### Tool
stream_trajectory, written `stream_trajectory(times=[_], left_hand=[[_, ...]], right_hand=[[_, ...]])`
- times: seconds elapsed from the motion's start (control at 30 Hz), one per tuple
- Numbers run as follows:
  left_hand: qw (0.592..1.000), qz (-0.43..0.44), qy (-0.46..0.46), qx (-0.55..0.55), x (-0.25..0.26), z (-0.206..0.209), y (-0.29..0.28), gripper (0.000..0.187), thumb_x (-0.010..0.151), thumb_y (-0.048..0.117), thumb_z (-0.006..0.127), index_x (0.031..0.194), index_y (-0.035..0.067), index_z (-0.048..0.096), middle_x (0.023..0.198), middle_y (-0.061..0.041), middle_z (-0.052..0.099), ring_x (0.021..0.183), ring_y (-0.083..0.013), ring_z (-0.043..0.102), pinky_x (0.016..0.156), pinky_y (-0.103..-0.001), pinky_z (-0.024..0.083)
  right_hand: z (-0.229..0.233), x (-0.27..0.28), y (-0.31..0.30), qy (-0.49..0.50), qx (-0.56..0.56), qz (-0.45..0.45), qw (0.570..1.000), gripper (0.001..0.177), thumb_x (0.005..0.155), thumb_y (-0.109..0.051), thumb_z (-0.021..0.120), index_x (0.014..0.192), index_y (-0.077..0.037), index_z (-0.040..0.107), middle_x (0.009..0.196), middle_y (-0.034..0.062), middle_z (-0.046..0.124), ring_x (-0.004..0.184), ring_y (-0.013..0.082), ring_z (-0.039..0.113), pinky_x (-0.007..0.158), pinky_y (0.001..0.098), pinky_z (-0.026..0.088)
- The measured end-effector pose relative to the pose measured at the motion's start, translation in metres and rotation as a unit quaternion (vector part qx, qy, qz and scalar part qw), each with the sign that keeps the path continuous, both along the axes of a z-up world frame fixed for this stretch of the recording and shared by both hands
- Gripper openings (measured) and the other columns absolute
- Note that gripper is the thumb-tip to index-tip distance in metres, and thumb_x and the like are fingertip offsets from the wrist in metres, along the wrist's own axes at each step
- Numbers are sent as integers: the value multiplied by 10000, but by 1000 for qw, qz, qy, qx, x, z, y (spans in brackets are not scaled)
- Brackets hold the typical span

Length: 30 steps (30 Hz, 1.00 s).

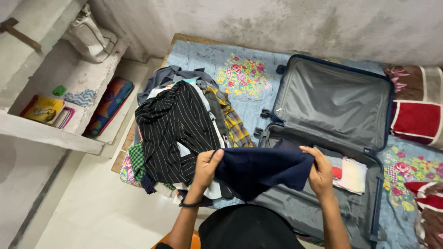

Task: The person packs a suitcase by taking various folded clothes from a pile on a bed and placing them into the suitcase compartments.

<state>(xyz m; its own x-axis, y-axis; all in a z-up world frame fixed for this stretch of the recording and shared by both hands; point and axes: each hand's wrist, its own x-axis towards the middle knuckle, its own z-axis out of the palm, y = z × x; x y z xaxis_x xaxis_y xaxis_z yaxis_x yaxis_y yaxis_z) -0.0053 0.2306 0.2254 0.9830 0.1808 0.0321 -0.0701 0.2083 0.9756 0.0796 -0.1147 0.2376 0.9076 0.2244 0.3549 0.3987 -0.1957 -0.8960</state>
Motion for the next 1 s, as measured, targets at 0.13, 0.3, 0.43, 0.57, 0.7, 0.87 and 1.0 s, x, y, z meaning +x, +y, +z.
stream_trajectory(times=[0.13,0.3,0.43,0.57,0.7,0.87,1.0], left_hand=[[997,78,-5,23,-17,17,36,359,1026,263,608,893,-38,750,746,56,654,660,-16,530,585,-214,421],[981,182,-70,-8,-36,30,94,418,1087,256,595,732,39,559,700,86,515,641,-21,403,580,-212,329],[967,238,-86,40,-17,37,158,406,1072,264,549,724,56,529,715,81,472,679,-45,386,620,-257,328],[938,314,-27,143,55,-19,255,447,1127,307,532,772,42,477,778,43,437,748,-93,379,674,-294,351],[856,387,29,341,66,-120,307,365,1095,314,537,1101,-50,565,955,-135,615,901,-291,578,832,-389,475],[791,341,117,495,-4,-216,223,411,1012,294,576,1296,-2,564,1331,-216,609,1281,-394,554,1112,-488,414],[777,171,197,573,-68,-273,134,618,1013,377,568,1519,55,414,1655,-206,279,1543,-405,213,1212,-596,204]], right_hand=[[41,18,34,-50,-86,47,994,343,906,56,507,1214,-2,647,1093,74,688,1026,161,672,925,289,505],[43,54,94,-14,50,98,994,253,1020,2,504,1240,1,630,1146,81,672,1076,171,631,1005,289,486],[22,116,170,22,98,90,991,248,1053,-32,517,1275,-5,624,1209,62,658,1104,142,610,995,285,481],[-39,218,270,24,65,168,983,310,1000,-4,511,1282,-14,640,1281,102,662,1233,190,621,991,316,516],[-159,247,336,22,-144,184,972,375,969,-153,623,1321,-24,624,1264,184,660,1208,337,632,1019,427,523],[-293,117,309,36,-283,207,936,718,907,-414,709,1505,-117,445,1524,261,396,1362,455,432,1104,521,394],[-315,11,262,49,-399,253,880,803,885,-466,694,1552,-175,356,1577,232,316,1408,463,345,1143,534,335]])
